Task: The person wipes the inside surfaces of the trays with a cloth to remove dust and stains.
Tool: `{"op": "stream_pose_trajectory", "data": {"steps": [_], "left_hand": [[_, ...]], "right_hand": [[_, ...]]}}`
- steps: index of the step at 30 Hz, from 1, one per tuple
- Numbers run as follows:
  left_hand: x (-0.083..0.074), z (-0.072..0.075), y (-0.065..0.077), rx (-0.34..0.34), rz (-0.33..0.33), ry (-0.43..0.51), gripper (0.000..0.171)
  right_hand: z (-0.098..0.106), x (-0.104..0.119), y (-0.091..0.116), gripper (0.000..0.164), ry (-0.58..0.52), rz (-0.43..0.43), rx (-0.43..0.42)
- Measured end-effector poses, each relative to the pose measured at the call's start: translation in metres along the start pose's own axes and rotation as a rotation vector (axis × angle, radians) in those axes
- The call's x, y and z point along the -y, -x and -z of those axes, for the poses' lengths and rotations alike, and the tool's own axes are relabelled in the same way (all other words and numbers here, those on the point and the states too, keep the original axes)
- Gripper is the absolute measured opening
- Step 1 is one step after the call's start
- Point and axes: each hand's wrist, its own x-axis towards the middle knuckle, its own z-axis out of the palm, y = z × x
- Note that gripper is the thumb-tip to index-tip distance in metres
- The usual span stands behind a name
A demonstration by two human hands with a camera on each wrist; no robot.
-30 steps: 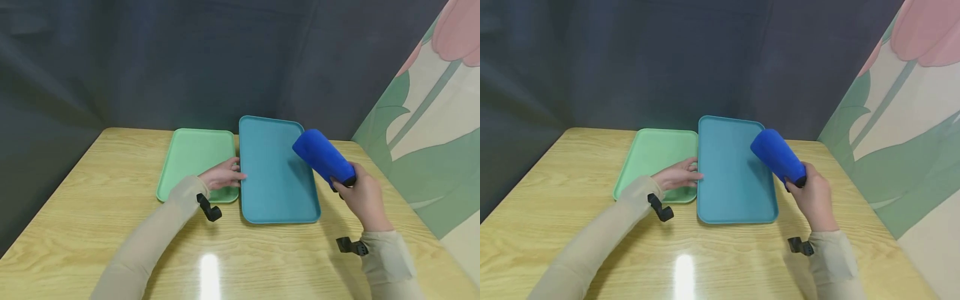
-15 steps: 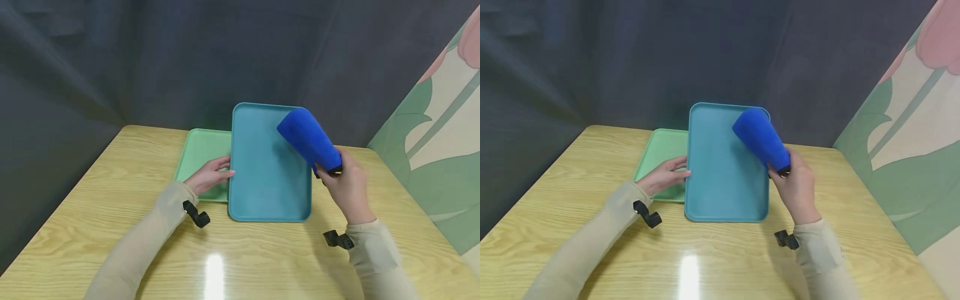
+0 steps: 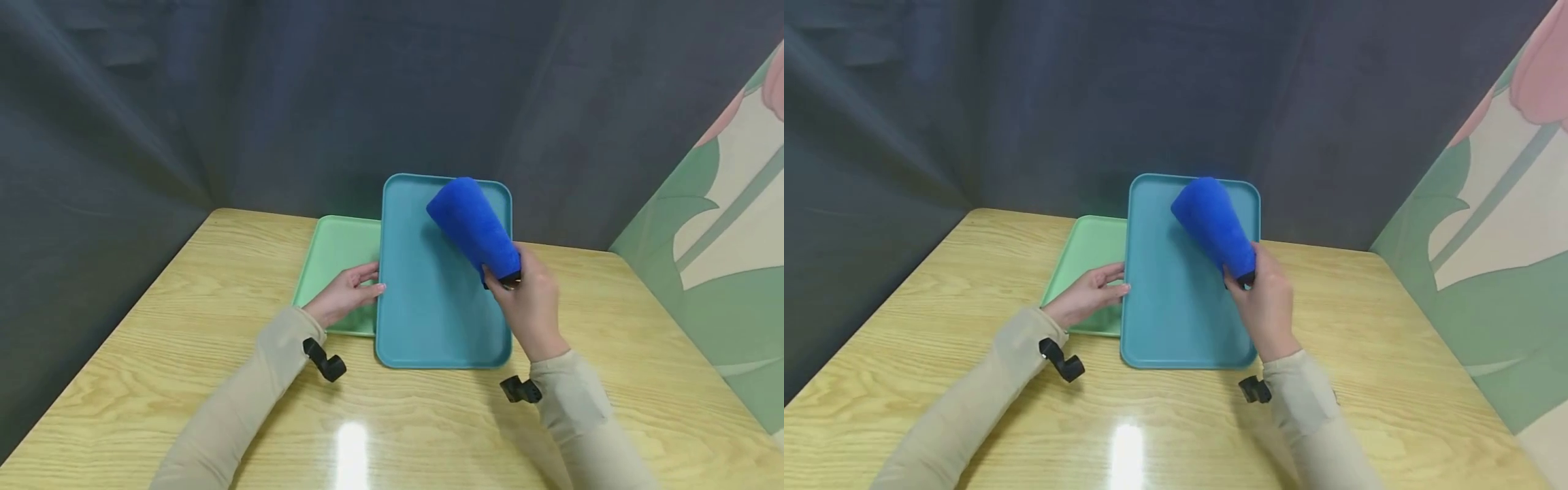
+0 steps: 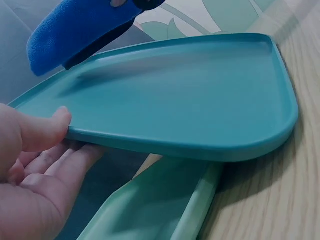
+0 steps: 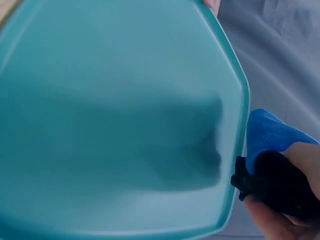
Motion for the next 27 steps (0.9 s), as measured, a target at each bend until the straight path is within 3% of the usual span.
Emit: {"op": "stream_pose_trajectory", "data": {"steps": [7,17,27], "left_hand": [[-0.003,-0.001,0.003,0.003,-0.016,-0.006,0.058],[0.000,-0.001,0.001,0.012,-0.077,-0.030,0.056],[0.002,0.000,0.001,0.013,-0.089,-0.034,0.057]], "right_hand": [[-0.016,0.008,-0.001,0.043,0.045,-0.017,-0.045],[-0.047,0.036,0.000,0.046,0.072,0.020,0.018],[-0.064,0.052,0.000,0.046,0.080,0.052,0.029]]}}
